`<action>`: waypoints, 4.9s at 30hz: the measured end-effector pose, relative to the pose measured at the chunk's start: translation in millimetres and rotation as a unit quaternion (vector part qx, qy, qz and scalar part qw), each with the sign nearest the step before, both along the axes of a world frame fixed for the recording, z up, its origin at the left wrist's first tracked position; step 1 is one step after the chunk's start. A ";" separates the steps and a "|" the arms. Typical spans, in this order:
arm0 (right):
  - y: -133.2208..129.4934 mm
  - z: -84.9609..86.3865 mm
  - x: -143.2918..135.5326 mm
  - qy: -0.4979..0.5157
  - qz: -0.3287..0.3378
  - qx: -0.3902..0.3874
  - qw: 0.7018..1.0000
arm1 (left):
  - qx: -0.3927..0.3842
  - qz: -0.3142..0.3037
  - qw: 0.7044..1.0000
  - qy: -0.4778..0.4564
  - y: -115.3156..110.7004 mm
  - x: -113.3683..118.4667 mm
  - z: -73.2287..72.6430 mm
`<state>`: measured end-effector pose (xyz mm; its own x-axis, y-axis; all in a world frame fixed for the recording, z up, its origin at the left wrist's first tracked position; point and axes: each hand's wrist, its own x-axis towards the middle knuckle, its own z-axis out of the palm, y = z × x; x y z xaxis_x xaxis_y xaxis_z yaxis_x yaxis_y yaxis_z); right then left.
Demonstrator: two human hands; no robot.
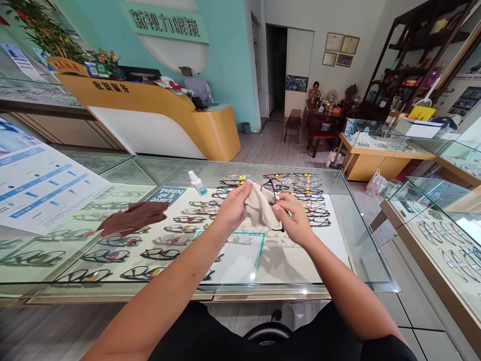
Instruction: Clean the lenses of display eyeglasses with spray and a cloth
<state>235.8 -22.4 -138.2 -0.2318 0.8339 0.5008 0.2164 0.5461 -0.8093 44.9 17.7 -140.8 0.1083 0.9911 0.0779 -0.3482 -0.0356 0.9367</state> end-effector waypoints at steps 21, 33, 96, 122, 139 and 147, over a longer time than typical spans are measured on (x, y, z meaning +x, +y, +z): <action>0.6 -6.4 -5.9 -0.037 0.013 0.025 0.999 | -0.033 -0.104 0.994 -0.010 -16.5 9.4 8.8; -1.9 -5.3 -5.5 -0.048 -0.015 0.035 0.998 | -0.029 -0.075 0.997 0.013 -16.0 8.4 6.8; -4.5 -3.7 -10.6 0.075 0.082 -0.168 0.980 | 0.013 -0.126 0.989 0.070 -18.3 2.5 3.4; 1.2 -5.5 -4.5 0.132 0.112 -0.208 0.963 | 0.032 -0.186 0.981 0.045 -16.6 -1.8 9.0; -2.8 -2.2 -5.7 0.108 0.142 -0.210 0.961 | 0.031 -0.156 0.984 0.081 -20.5 1.2 6.6; -2.3 -3.7 -6.6 0.116 0.136 -0.223 0.958 | 0.066 -0.108 0.986 0.106 -17.0 2.5 0.5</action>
